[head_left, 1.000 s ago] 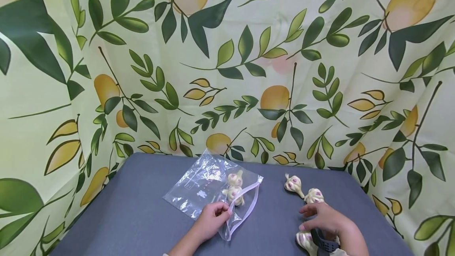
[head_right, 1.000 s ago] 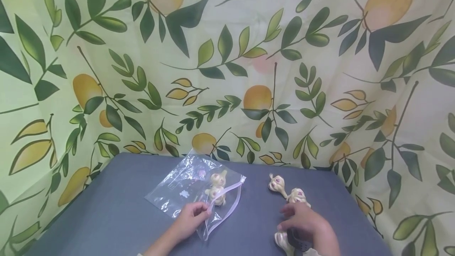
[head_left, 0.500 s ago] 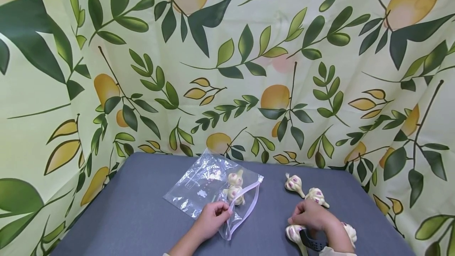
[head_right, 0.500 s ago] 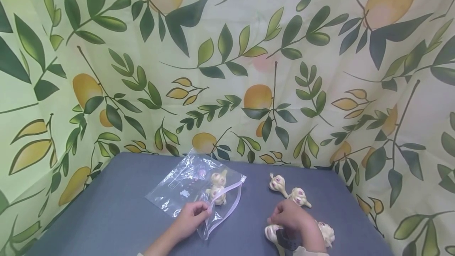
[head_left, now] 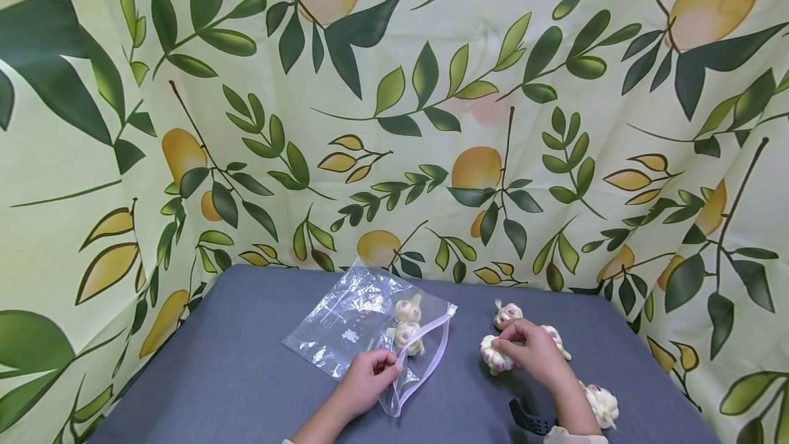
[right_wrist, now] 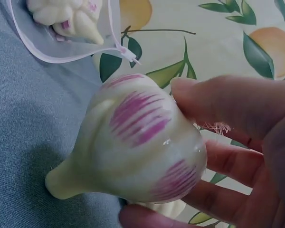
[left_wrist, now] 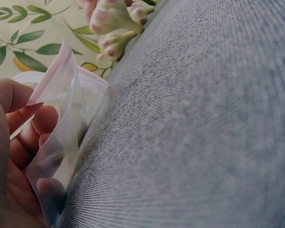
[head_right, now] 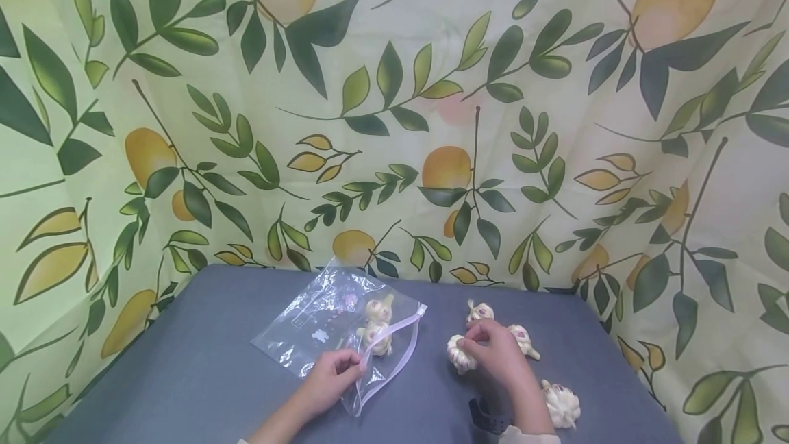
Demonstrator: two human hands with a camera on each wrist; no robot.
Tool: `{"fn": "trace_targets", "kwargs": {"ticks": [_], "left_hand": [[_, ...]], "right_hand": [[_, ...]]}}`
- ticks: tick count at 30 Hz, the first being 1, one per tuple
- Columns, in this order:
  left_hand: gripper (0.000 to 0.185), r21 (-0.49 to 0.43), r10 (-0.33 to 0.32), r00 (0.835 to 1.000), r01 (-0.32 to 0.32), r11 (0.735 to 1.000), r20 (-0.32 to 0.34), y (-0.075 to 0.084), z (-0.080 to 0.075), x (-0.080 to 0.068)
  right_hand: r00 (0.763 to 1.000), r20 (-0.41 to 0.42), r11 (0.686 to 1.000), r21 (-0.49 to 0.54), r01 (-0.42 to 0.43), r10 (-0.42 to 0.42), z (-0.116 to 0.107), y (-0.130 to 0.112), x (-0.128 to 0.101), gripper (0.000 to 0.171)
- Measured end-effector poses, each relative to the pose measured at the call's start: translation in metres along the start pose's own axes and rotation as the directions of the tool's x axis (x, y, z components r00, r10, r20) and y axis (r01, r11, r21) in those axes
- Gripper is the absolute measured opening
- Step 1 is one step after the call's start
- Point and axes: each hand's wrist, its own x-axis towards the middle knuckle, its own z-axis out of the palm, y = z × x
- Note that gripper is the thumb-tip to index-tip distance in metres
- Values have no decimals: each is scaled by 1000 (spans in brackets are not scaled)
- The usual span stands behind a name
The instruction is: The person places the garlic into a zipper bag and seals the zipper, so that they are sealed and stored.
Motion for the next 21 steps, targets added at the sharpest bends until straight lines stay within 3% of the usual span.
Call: {"fn": "trace_targets", "kwargs": {"ticks": [5,8,12,16,21], "left_hand": [[9,0,4,1000,-4,1000,-5,-1,0,0],[9,2,4,1000,-4,1000,-7,-1,0,0],[9,0,0,1000,0,1000,-8,-2,0,0],[9,0,1,1000,-1,1000,-7,-1,0,-1],[9,9,0,1000,1,1000,-9,0,0,-1]], "right_hand": [[996,87,996,87,-36,29,2,0,-1,14],[987,158,992,124,-21,2,3,1,-3,22],[976,216,992,124,-17,-10,4,2,-3,26],[981,194,999,50,-7,-3,6,2,-1,32],[994,107,1000,-16,16,-14,9,2,1,40]]}}
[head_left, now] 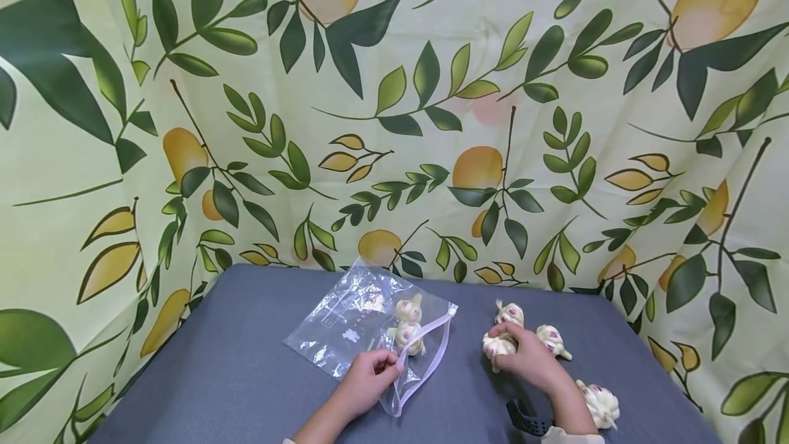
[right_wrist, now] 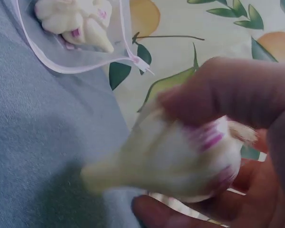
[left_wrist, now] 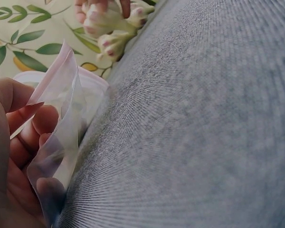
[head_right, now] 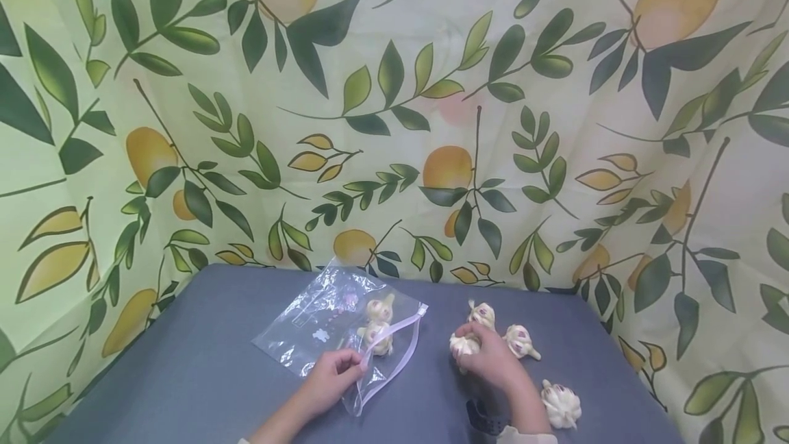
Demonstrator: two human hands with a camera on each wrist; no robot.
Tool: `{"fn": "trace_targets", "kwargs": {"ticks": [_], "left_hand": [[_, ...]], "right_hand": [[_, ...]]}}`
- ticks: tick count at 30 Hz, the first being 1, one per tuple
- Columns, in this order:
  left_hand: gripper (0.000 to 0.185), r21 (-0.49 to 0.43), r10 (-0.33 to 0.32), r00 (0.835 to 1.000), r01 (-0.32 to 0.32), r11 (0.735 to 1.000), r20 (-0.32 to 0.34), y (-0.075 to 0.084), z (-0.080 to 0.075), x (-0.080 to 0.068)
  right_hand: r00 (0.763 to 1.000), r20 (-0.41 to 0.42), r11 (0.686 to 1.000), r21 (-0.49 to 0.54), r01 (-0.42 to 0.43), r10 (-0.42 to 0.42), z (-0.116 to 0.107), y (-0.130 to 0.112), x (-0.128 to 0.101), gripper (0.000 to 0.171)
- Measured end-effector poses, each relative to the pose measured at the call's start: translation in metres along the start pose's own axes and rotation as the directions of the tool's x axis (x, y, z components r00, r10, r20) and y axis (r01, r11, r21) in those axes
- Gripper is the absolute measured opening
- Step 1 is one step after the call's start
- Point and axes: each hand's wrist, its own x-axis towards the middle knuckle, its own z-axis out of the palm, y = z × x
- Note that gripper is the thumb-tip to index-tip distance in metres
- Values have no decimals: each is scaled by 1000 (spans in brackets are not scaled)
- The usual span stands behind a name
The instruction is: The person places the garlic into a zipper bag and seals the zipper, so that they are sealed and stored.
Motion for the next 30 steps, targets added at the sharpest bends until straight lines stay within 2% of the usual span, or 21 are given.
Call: {"fn": "trace_targets", "kwargs": {"ticks": [4,9,12,15,19,21,25,30], "left_hand": [[9,5,-3,1000,3,1000,2,0,0,0],[9,-5,-6,1000,6,1000,1,-2,-1,-2],[9,-13,-18,1000,18,1000,4,-2,-2,-3],[9,-12,-21,1000,21,1000,6,-3,-2,-2],[9,-8,-16,1000,16,1000,6,-4,-4,1],[8,-6,-15,1000,15,1000,10,-4,-4,2],[9,-5,-21,1000,21,1000,23,-4,-4,0],[9,-7,-16,1000,17,1000,20,-1,-3,2]], "right_hand": [[996,-89,999,26,25,-23,5,1,2,36],[987,-158,988,152,26,-2,22,2,7,41],[983,-178,952,306,20,37,40,4,10,42],[977,-203,893,449,35,64,56,5,12,44],[972,-218,831,554,53,83,71,1,12,43],[974,-211,820,569,59,77,78,-1,12,41],[981,-188,852,520,56,50,92,-5,10,40],[968,-245,937,326,130,-49,101,-10,10,40]]}}
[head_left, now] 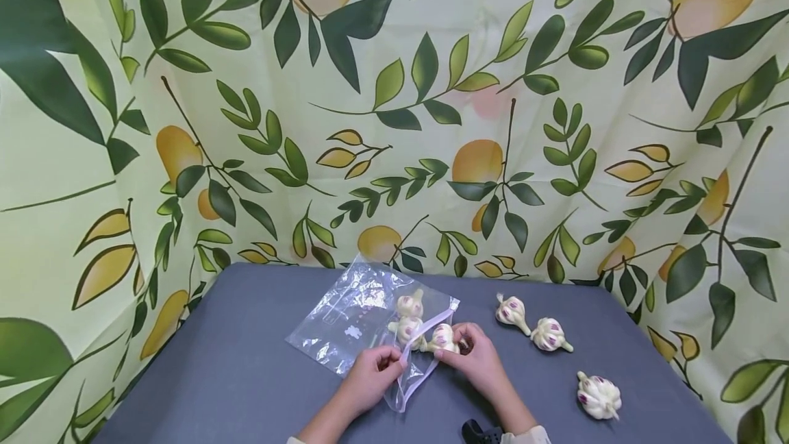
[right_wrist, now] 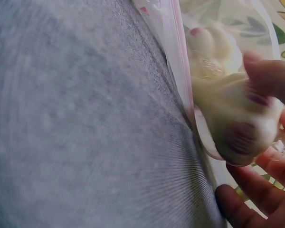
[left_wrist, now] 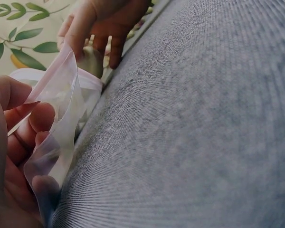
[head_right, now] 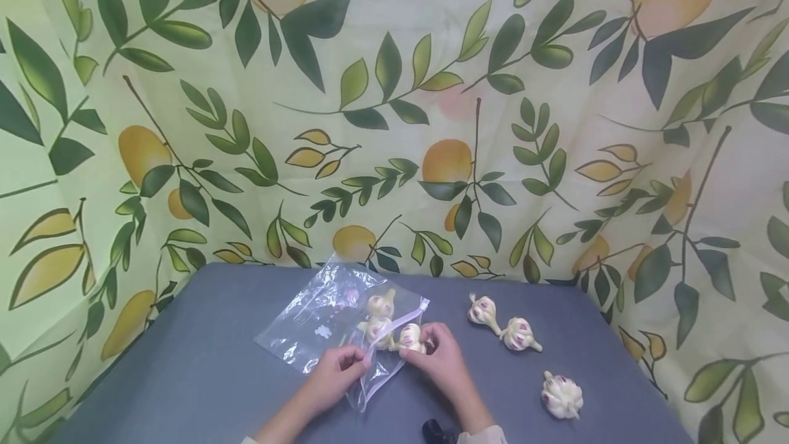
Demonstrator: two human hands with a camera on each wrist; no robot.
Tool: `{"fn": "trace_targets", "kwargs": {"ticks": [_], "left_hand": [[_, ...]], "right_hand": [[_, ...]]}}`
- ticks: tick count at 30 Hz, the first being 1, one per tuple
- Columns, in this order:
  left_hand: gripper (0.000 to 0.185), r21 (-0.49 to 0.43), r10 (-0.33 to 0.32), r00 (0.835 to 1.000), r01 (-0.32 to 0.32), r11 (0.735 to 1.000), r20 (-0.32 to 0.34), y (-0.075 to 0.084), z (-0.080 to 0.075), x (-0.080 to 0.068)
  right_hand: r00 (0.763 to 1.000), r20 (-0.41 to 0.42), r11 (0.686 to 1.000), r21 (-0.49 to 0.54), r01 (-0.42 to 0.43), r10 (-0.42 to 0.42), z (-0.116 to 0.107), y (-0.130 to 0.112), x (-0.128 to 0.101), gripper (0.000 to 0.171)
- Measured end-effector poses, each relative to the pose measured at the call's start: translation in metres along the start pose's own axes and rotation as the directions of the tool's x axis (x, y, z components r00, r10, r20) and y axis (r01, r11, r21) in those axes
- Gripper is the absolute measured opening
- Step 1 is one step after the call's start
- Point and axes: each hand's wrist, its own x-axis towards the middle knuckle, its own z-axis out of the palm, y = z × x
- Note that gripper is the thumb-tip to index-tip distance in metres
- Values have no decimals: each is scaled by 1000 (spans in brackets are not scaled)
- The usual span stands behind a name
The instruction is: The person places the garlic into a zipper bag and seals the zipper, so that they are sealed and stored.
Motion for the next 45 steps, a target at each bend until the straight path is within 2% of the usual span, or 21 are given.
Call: {"fn": "trace_targets", "kwargs": {"ticks": [3,5,8,12,18,21,23,28,33,37,39,42,45], "left_hand": [[9,5,12,1000,-11,1000,-12,3,2,2],[8,9,15,1000,-15,1000,-12,4,3,2],[8,8,7,1000,-7,1000,2,7,3,0],[8,11,0,1000,0,1000,1,0,4,1],[8,30,10,999,-9,1000,-33,-31,8,4],[9,-6,4,1000,-4,1000,-8,-38,8,1],[9,-24,6,1000,-6,1000,6,-39,8,-1],[10,-9,41,999,-41,999,-5,-37,6,0],[11,18,63,998,-63,998,19,-36,5,2],[12,41,43,998,-45,998,46,-35,5,2],[11,56,40,998,-43,997,50,-35,5,2],[11,82,51,998,-54,995,40,-35,5,3],[9,97,67,998,-68,993,18,-35,6,3]], "right_hand": [[997,6,991,-104,83,-83,0,-1,0,37],[995,19,987,-119,105,-103,0,-1,-2,35],[996,26,991,-102,90,-87,-2,0,-4,28],[999,13,999,-16,49,-49,-2,4,-6,15],[998,4,987,145,-70,70,1,9,-5,10],[992,9,982,145,-123,123,1,10,-8,8],[992,21,982,137,-130,128,1,10,-10,7],[995,104,996,93,-7,-3,4,6,-12,12],[959,261,994,11,110,-109,10,-2,-16,24],[929,343,984,-53,167,-139,17,-10,-21,33],[917,370,981,-60,182,-148,18,-22,-25,35],[908,393,981,-67,184,-144,19,-23,-26,37],[912,390,985,-58,160,-125,19,-18,-23,38]]}}
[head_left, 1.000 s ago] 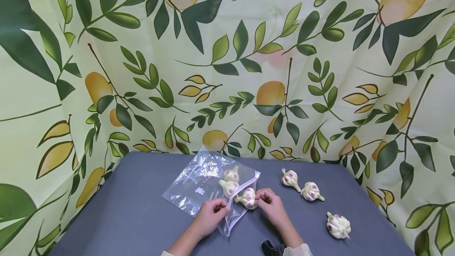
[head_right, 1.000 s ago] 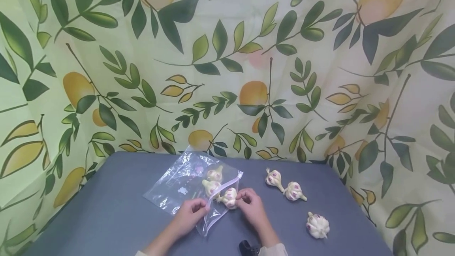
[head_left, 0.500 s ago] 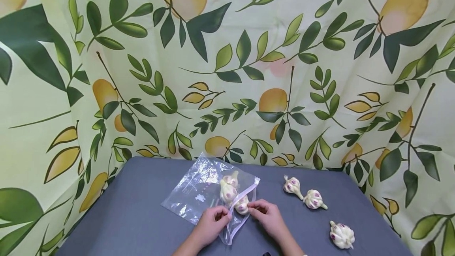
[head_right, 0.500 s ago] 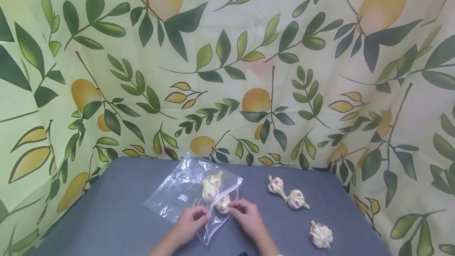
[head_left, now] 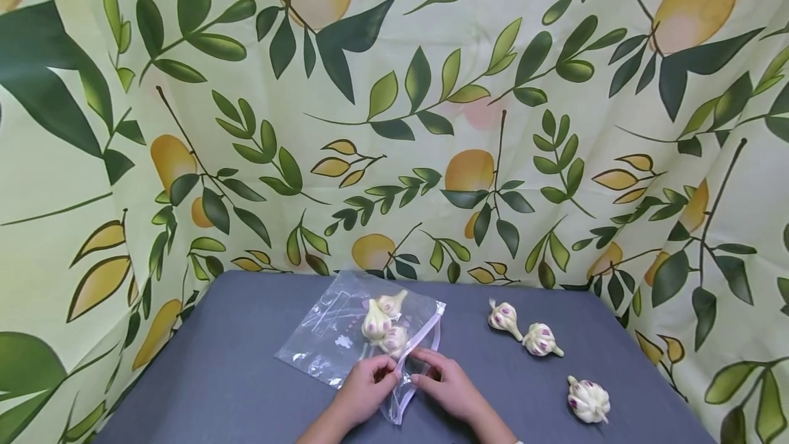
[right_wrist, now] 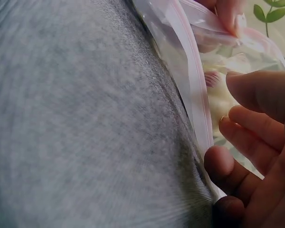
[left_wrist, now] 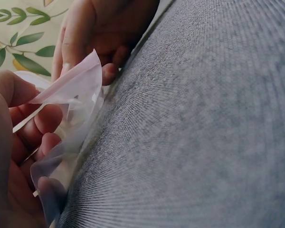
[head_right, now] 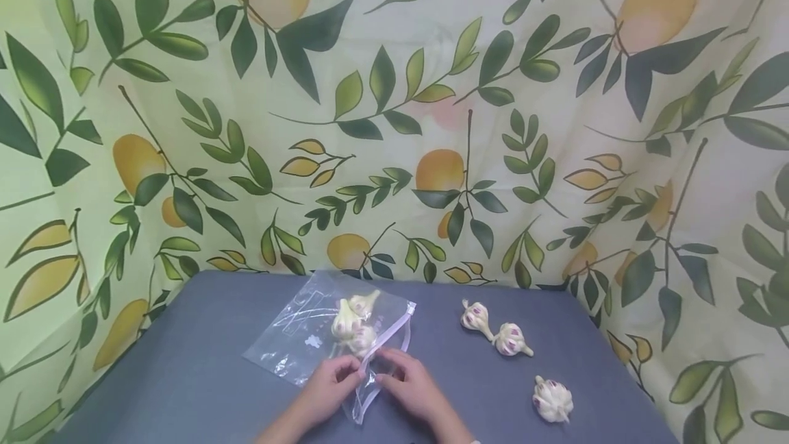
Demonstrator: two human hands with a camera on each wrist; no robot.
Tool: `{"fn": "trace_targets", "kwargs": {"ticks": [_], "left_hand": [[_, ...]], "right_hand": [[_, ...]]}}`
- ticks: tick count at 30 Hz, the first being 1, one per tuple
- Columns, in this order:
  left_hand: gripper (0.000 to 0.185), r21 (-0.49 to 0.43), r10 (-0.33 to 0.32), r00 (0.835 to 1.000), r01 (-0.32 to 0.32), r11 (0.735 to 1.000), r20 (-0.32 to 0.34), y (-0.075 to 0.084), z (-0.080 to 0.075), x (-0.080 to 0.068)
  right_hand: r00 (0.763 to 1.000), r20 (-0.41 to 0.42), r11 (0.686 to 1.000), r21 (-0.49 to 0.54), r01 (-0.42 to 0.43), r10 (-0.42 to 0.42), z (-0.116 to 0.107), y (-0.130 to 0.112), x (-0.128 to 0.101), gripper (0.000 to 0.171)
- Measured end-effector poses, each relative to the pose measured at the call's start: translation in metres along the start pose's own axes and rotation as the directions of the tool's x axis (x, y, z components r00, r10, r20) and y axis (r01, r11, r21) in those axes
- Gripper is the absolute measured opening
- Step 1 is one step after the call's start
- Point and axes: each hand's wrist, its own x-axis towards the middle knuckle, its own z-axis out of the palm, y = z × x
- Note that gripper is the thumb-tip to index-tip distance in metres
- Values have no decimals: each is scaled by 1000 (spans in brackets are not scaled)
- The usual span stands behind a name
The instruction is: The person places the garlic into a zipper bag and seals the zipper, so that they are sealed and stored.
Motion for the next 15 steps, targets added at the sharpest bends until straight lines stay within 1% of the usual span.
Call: {"fn": "trace_targets", "kwargs": {"ticks": [2,4,6,7,8,10,13,15], "left_hand": [[9,8,2,1000,-1,1000,-8,0,0,0],[10,11,2,1000,-2,1000,-15,0,0,0],[10,6,-7,1000,7,1000,-18,0,0,0],[10,0,-13,1000,13,1000,-20,1,0,1],[10,-7,-20,1000,20,1000,-24,1,0,1],[10,-23,-33,999,32,999,-29,1,0,1],[9,-47,-36,998,34,998,-44,0,2,2],[9,-65,-40,998,37,997,-46,1,3,1]], "right_hand": [[999,-28,999,28,-16,17,0,4,0,37],[995,-82,998,53,-44,49,-2,4,0,33],[982,-168,996,56,-76,85,-5,6,0,27],[970,-220,994,51,-92,101,-7,8,0,24],[955,-277,994,32,-106,111,-10,9,0,20],[909,-398,991,-14,-135,119,-17,13,1,12],[823,-560,982,-81,-172,98,-29,20,1,8],[766,-635,975,-91,-200,98,-38,23,0,7]]}}
